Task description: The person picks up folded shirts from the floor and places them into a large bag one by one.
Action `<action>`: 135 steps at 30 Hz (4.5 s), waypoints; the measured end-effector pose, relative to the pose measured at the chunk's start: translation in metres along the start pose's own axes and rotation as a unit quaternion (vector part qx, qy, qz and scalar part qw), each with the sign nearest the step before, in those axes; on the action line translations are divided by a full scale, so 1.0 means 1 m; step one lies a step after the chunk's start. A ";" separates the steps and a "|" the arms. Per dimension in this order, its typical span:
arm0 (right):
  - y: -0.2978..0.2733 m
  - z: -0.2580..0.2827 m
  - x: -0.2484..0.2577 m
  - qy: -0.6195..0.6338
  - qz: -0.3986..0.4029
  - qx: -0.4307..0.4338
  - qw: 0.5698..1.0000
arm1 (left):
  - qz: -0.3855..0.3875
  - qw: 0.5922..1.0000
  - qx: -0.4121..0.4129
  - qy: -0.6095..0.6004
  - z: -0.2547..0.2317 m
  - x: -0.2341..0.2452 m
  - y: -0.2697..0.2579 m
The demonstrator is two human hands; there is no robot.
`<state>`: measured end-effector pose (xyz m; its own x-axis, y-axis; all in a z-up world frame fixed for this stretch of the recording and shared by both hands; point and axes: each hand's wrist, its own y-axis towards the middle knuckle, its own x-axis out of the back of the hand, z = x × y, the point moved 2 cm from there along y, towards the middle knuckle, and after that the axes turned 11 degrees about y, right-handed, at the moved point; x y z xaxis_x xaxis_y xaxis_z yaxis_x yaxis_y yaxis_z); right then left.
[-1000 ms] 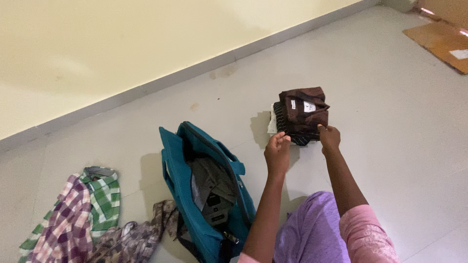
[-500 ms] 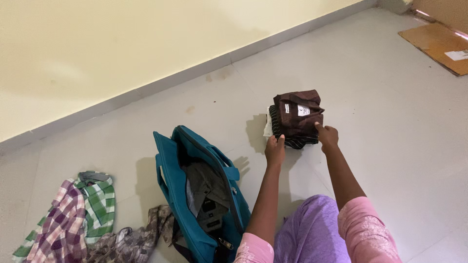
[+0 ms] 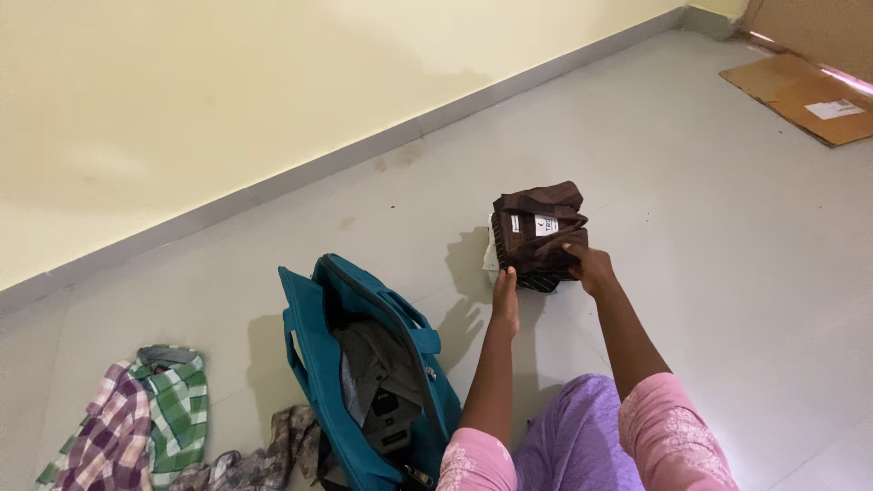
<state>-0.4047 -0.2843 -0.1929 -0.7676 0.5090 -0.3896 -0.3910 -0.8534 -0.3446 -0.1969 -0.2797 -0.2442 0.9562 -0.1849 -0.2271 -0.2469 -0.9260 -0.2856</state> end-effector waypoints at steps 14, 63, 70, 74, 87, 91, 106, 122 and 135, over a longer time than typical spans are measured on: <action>0.004 -0.002 -0.010 0.147 0.066 -0.068 0.985 | 0.011 0.995 0.029 -0.094 -0.002 -0.009 0.005; -0.156 0.029 -0.014 0.220 0.204 -0.025 0.953 | -0.102 0.952 -0.077 -0.279 -0.120 -0.026 -0.165; -0.197 0.051 -0.025 0.148 0.316 -0.013 0.937 | -0.119 0.950 -0.106 -0.269 -0.148 -0.008 -0.224; -0.217 0.059 -0.040 0.147 0.382 -0.019 0.912 | -0.116 0.946 -0.149 -0.265 -0.161 0.003 -0.252; -0.272 0.060 -0.129 0.134 0.323 -0.085 0.933 | -0.111 0.937 -0.211 -0.255 -0.181 0.079 -0.323; -0.286 0.046 -0.157 0.150 0.330 -0.103 0.926 | -0.153 0.945 -0.197 -0.209 -0.180 0.115 -0.347; -0.348 -0.042 -0.243 0.040 0.327 -0.216 0.919 | -0.182 0.922 -0.207 -0.270 -0.167 0.218 -0.392; -0.379 -0.106 -0.251 0.076 0.246 -0.278 0.925 | -0.246 0.932 -0.196 -0.183 -0.170 0.250 -0.404; -0.372 -0.111 -0.263 -0.003 0.207 -0.119 0.971 | -0.293 0.942 -0.156 -0.056 -0.157 0.257 -0.398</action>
<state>-0.0012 -0.0879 -0.0567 -0.8368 0.1274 -0.5326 0.0792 -0.9342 -0.3478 0.1717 -0.0103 -0.0428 0.8869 0.4069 -0.2186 0.3922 -0.9134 -0.1089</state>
